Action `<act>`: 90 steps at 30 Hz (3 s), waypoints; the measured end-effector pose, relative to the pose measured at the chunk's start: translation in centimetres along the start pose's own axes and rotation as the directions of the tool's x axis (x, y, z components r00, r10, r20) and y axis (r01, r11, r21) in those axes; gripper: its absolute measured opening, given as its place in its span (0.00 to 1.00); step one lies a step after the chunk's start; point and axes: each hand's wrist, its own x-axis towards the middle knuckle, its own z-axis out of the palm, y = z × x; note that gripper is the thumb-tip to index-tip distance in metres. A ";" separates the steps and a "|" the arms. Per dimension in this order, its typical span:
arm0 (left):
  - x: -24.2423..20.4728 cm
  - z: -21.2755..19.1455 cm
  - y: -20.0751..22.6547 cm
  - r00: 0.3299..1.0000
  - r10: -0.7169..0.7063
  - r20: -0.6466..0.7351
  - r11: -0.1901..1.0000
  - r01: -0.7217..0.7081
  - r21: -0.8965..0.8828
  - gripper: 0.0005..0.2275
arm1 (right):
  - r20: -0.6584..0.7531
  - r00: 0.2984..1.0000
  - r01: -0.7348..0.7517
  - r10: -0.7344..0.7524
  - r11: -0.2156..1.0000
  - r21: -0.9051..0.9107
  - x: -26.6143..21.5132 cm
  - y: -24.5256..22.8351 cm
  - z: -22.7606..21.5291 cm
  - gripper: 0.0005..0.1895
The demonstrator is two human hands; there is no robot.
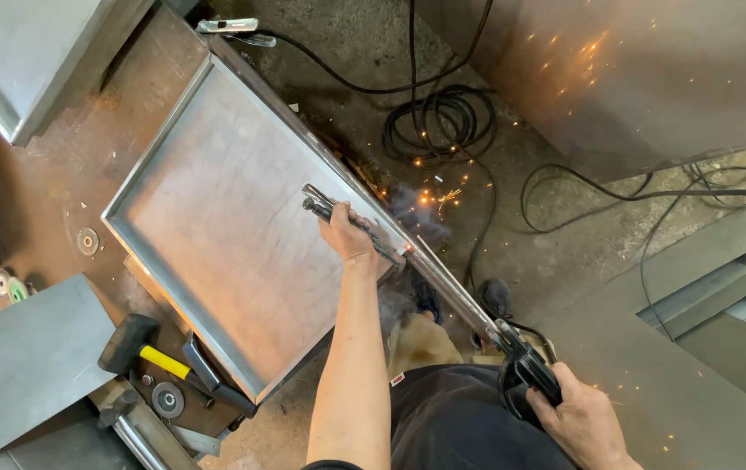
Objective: Welding, grinding, and hammering a metal tray or box assembly on a fabrication floor.
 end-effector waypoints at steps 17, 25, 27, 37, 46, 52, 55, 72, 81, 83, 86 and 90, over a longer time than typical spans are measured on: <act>-7.5 -6.6 6.4 0.930 0.082 0.359 0.996 -0.092 0.010 0.23 | 0.323 0.940 -0.330 0.108 0.527 0.783 11.5 -6.1 -1.6 0.10; -6.9 -14.6 11.5 0.980 0.198 -0.008 0.977 -0.196 0.087 0.06 | 0.664 0.746 -0.661 0.054 -0.064 0.748 26.2 0.4 12.0 0.10; -6.5 -15.8 13.5 0.987 0.147 -0.065 0.893 -0.104 0.437 0.14 | 0.636 0.745 -0.610 0.201 -0.180 0.772 29.9 2.5 14.7 0.10; 0.1 -35.5 24.6 0.965 0.213 0.155 0.034 -0.166 0.986 0.21 | 0.489 0.800 -0.590 0.348 0.304 0.748 35.7 13.6 17.8 0.08; 7.1 -53.2 23.3 0.932 0.165 -0.323 0.019 0.324 0.946 0.36 | 0.370 0.843 -0.532 0.392 0.500 0.683 31.9 8.6 10.4 0.12; 6.9 -55.4 23.2 0.917 0.342 -0.205 -0.064 0.240 0.969 0.34 | 0.314 0.872 -0.487 0.377 0.597 0.637 31.4 4.1 12.0 0.16; 5.0 -56.7 24.1 0.852 0.482 -0.206 -0.105 0.290 0.951 0.28 | 0.272 0.885 -0.460 0.378 0.628 0.627 31.4 4.8 12.8 0.17; 4.7 -43.4 21.2 0.812 0.575 0.101 -0.042 -0.093 0.995 0.16 | 0.122 0.876 -0.391 0.466 0.541 0.744 23.0 10.2 11.5 0.19; 4.7 -39.0 17.4 0.760 0.588 0.278 -0.201 -0.196 0.960 0.18 | -0.676 0.724 0.015 0.137 0.977 0.214 13.0 -0.3 1.6 0.15; 5.1 -36.1 15.0 0.760 0.525 0.382 -0.174 -0.344 0.923 0.16 | -0.749 0.656 0.063 0.094 0.982 0.178 12.7 -2.0 -2.2 0.14; 2.1 -29.4 13.4 0.779 0.373 0.504 -0.064 -0.520 0.852 0.14 | -0.816 0.577 0.160 -0.009 0.982 0.102 12.9 -3.4 -8.1 0.13; -3.7 -22.7 10.9 0.741 0.222 0.633 0.117 -0.665 0.738 0.11 | -0.866 0.484 0.275 -0.131 0.961 0.008 14.3 -2.7 -13.9 0.12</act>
